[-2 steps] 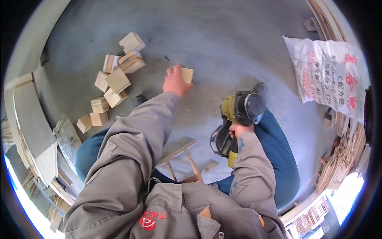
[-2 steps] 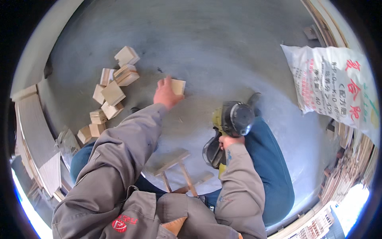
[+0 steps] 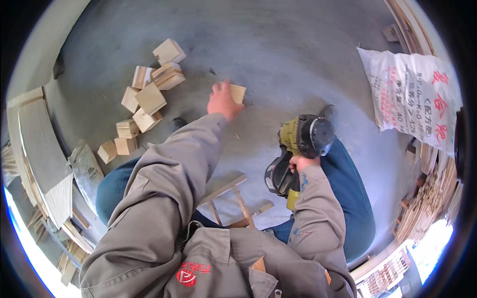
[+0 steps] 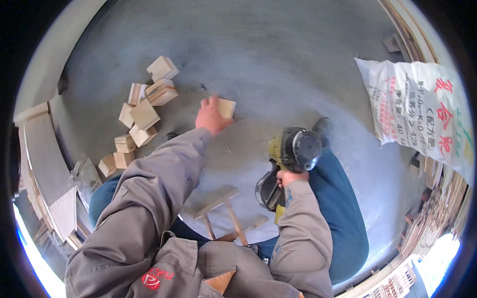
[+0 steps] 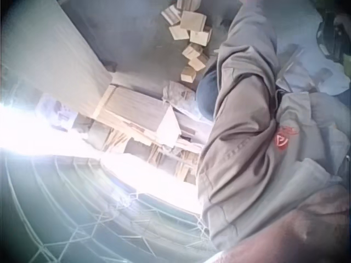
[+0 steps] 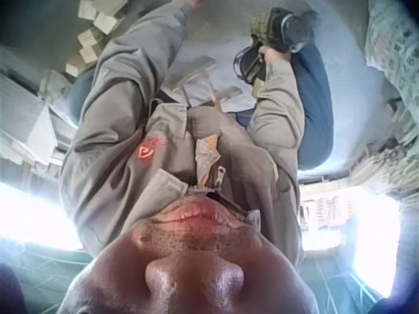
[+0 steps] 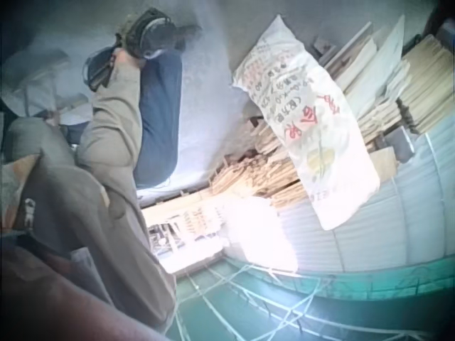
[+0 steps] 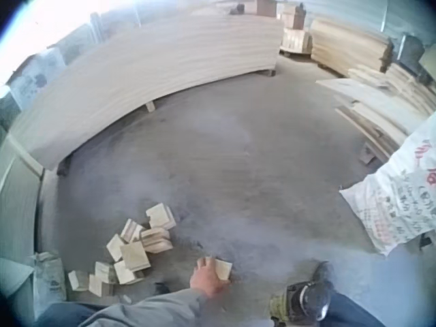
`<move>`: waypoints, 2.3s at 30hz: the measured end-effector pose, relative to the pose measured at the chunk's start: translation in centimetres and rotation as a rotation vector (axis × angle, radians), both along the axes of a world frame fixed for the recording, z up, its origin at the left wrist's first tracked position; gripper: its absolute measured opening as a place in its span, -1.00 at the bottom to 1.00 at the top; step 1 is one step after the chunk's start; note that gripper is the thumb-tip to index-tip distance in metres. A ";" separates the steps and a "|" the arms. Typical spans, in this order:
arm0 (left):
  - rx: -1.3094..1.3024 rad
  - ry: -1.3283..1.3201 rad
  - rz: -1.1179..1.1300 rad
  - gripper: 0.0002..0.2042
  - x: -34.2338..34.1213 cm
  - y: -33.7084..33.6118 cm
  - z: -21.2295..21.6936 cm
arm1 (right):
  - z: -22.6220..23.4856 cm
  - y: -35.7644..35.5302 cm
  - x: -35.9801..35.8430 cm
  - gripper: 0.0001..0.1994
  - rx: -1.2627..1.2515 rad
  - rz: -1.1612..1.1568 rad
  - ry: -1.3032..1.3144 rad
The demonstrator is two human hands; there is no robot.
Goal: The person sits on the floor and uses a nail gun to fasten small wooden blocks together. They pick up blocks, align them, and drive nails into them one by one, creating a stack of assembled pieces.
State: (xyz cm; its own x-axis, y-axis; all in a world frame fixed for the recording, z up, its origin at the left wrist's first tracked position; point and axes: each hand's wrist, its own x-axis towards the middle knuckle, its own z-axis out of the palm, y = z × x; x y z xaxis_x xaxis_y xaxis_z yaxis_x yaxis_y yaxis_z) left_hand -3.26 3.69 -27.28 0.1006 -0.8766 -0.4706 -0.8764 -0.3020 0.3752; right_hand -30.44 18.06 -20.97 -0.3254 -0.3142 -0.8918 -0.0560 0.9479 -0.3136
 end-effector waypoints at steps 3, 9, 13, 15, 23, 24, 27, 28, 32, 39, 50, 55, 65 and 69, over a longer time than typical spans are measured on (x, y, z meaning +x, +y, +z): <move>0.023 -0.007 -0.027 -0.08 1.0 -0.2 1.1 | 0.1 -0.1 -0.1 -0.84 -0.025 0.002 0.000; -0.068 0.037 -0.022 -0.08 4.4 -2.2 6.7 | -0.5 -0.4 -0.3 -0.89 0.042 0.060 0.010; -0.260 -0.032 -0.004 -0.05 9.3 -6.7 15.1 | -1.2 -0.5 -0.5 -0.94 0.019 0.099 -0.004; -0.392 -0.085 0.010 -0.03 12.7 -8.5 19.6 | -2.0 -0.6 -0.7 -0.94 0.037 0.095 -0.004; -0.709 -0.001 -0.039 -0.05 28.7 -0.9 34.6 | -3.5 -0.6 -1.6 -0.93 -0.047 0.172 -0.036; -0.723 -0.056 0.023 -0.05 30.6 1.8 34.3 | -3.6 -0.5 -1.7 -0.93 -0.057 0.163 -0.051; -0.748 -0.179 0.149 -0.02 34.9 11.9 30.9 | -4.2 -0.3 -1.4 -0.93 -0.039 0.178 -0.051; -0.626 -0.237 0.220 0.00 34.7 15.1 30.1 | -4.5 -0.3 -1.6 -0.93 -0.025 0.181 -0.028; -0.387 -0.225 0.383 0.02 37.0 27.6 23.0 | -5.8 0.2 -0.5 -0.92 0.005 0.254 0.058; -0.077 -0.211 0.460 0.00 33.7 40.3 17.8 | -5.1 1.0 -0.1 -0.93 -0.035 0.248 0.107; 0.076 -0.200 0.636 0.00 34.5 44.4 16.2 | -4.7 0.6 0.6 -0.96 -0.059 0.281 0.109; 0.125 -0.433 0.694 -0.03 34.5 43.7 15.8 | -3.8 0.4 1.4 -0.98 0.002 0.313 0.135; 0.091 -0.461 0.702 -0.03 32.1 40.6 17.2 | -3.4 0.7 2.1 -0.97 -0.023 0.351 0.139; 0.024 -0.397 0.637 -0.04 31.6 35.9 17.2 | -3.2 0.9 2.0 -0.98 -0.036 0.280 0.145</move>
State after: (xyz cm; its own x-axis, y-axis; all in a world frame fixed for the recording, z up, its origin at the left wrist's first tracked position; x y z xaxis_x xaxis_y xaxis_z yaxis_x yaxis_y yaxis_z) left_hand 28.34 39.56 -10.12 0.7513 -0.5821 -0.3111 -0.5975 -0.8000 0.0541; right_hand -28.48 18.93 -24.17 -0.3448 -0.4400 -0.8292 -0.3603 0.8777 -0.3159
